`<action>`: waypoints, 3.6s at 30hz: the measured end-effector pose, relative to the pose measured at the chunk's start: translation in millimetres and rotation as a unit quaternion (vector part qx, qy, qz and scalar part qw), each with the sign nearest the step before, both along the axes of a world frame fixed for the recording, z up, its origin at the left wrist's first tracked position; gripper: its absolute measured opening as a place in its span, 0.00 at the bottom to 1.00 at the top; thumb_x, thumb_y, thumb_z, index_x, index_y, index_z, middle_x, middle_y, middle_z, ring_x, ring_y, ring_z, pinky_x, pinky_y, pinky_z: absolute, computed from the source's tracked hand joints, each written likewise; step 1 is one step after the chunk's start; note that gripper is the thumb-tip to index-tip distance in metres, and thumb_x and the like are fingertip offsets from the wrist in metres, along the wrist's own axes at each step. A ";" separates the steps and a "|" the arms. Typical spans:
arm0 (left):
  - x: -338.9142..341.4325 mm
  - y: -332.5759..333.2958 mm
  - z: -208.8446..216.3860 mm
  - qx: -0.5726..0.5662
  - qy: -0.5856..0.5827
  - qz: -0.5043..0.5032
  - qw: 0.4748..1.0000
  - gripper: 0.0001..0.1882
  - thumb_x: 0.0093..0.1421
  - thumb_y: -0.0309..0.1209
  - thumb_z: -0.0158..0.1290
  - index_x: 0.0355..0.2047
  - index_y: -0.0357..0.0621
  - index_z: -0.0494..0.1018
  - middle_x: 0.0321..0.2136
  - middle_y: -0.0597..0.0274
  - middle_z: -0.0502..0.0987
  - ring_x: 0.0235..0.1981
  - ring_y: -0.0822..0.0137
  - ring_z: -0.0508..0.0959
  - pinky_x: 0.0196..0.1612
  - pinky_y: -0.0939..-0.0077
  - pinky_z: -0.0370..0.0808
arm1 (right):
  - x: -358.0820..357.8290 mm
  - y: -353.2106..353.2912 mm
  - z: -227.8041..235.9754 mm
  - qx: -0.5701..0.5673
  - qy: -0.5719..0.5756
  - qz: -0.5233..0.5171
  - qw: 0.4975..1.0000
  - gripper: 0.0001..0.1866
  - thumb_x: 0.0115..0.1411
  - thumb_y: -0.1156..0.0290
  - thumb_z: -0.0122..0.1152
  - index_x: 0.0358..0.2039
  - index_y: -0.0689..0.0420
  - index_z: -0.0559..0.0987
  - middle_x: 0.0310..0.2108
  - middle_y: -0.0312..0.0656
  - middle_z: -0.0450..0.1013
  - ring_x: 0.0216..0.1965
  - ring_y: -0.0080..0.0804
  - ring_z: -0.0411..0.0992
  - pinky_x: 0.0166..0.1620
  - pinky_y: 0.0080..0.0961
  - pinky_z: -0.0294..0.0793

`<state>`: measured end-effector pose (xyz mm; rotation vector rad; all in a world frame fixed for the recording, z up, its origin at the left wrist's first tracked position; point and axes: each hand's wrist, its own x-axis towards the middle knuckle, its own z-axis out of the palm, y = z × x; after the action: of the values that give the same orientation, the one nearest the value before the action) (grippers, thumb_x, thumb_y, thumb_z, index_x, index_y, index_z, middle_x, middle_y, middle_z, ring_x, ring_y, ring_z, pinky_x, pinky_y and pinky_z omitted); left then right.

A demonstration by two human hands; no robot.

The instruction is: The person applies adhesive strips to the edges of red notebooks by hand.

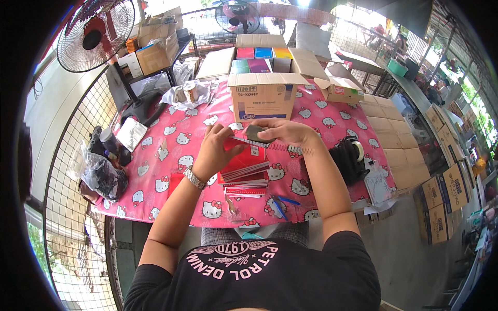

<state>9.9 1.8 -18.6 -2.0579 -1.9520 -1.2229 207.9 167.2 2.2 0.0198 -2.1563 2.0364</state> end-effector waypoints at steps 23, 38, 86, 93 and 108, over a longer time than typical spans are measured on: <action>-17.4 -2.8 3.5 -0.026 -0.086 -0.041 0.995 0.17 0.54 0.32 0.65 0.39 0.33 0.75 0.34 0.52 0.74 0.35 0.55 0.78 0.39 0.65 0.76 | -33.2 10.0 16.1 -0.111 0.041 0.088 0.989 0.39 0.58 0.42 0.63 0.57 0.63 0.73 0.59 0.47 0.69 0.62 0.37 0.66 0.66 0.33 0.60; -10.8 -5.2 -0.6 -0.028 -0.132 -0.066 0.989 0.15 0.54 0.29 0.67 0.35 0.33 0.75 0.28 0.60 0.71 0.25 0.69 0.71 0.32 0.73 0.72 | -13.4 91.9 -122.2 0.421 -0.170 -0.337 0.825 0.27 0.58 0.55 0.64 0.55 0.52 0.75 0.50 0.47 0.74 0.54 0.44 0.70 0.56 0.39 0.69; -18.4 -9.9 -3.0 -0.016 -0.110 -0.073 0.991 0.16 0.55 0.29 0.66 0.40 0.35 0.75 0.35 0.61 0.74 0.30 0.69 0.77 0.37 0.74 0.76 | 13.2 45.6 -228.5 0.558 -0.146 -0.329 0.748 0.20 0.54 0.55 0.65 0.37 0.59 0.79 0.32 0.54 0.78 0.39 0.53 0.77 0.47 0.46 0.75; -34.4 -5.9 -10.9 -0.068 -0.164 -0.126 0.976 0.15 0.54 0.29 0.67 0.38 0.35 0.75 0.35 0.60 0.76 0.33 0.69 0.79 0.38 0.74 0.77 | 2.0 45.6 -230.1 0.220 -0.139 -0.342 0.903 0.19 0.52 0.59 0.63 0.38 0.61 0.79 0.41 0.47 0.76 0.43 0.41 0.75 0.49 0.37 0.74; -24.8 -10.2 -5.4 -0.052 -0.173 -0.125 0.976 0.20 0.53 0.32 0.68 0.40 0.38 0.71 0.29 0.61 0.77 0.30 0.73 0.77 0.34 0.76 0.75 | -45.0 -7.1 25.4 0.228 -0.157 -0.057 0.959 0.25 0.48 0.63 0.58 0.46 0.64 0.81 0.53 0.47 0.72 0.55 0.37 0.71 0.60 0.31 0.68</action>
<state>-14.8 -8.4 -24.0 -2.3342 -1.9709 -1.6640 162.9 160.1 27.6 -0.3819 -2.7018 1.5230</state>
